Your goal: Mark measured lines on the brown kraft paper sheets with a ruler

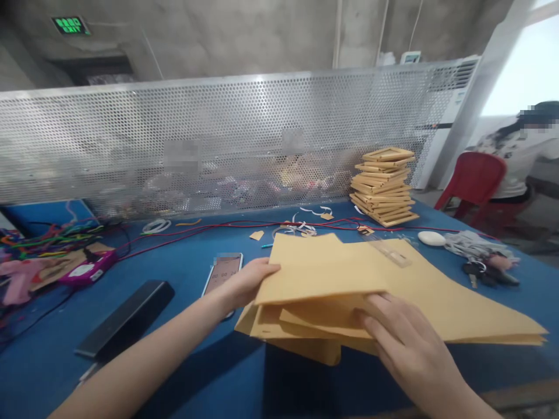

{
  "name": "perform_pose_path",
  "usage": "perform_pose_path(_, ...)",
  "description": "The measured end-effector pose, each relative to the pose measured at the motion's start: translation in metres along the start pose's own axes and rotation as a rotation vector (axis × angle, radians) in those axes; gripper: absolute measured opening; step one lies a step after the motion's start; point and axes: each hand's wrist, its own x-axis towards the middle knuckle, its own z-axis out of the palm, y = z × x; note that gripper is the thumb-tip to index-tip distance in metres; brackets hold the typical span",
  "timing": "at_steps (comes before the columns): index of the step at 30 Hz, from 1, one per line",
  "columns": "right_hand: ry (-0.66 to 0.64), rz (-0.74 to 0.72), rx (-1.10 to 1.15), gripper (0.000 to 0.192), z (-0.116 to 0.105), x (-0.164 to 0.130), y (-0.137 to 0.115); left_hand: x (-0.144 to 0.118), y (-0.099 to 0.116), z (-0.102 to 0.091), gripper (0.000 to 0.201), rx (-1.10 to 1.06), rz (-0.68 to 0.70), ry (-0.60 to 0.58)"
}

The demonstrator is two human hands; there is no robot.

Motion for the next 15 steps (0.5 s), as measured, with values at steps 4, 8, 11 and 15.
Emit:
perform_pose_path(4,0.077,-0.001,-0.014,0.021,0.004,0.000,0.003,-0.001,-0.016,0.007,0.029,0.153,-0.116,-0.085)
perform_pose_path(8,0.004,0.034,0.095,0.017,0.009,0.006,0.004,-0.005,-0.014,0.004,0.023,0.209,-0.139,-0.145)
perform_pose_path(11,-0.046,0.132,0.071,0.033,0.009,0.008,0.008,-0.009,-0.002,0.003,0.022,0.169,-0.076,-0.121)
perform_pose_path(15,-0.173,0.159,-0.017,0.042,-0.006,0.018,0.028,-0.012,0.018,0.000,0.028,0.043,0.088,0.025)
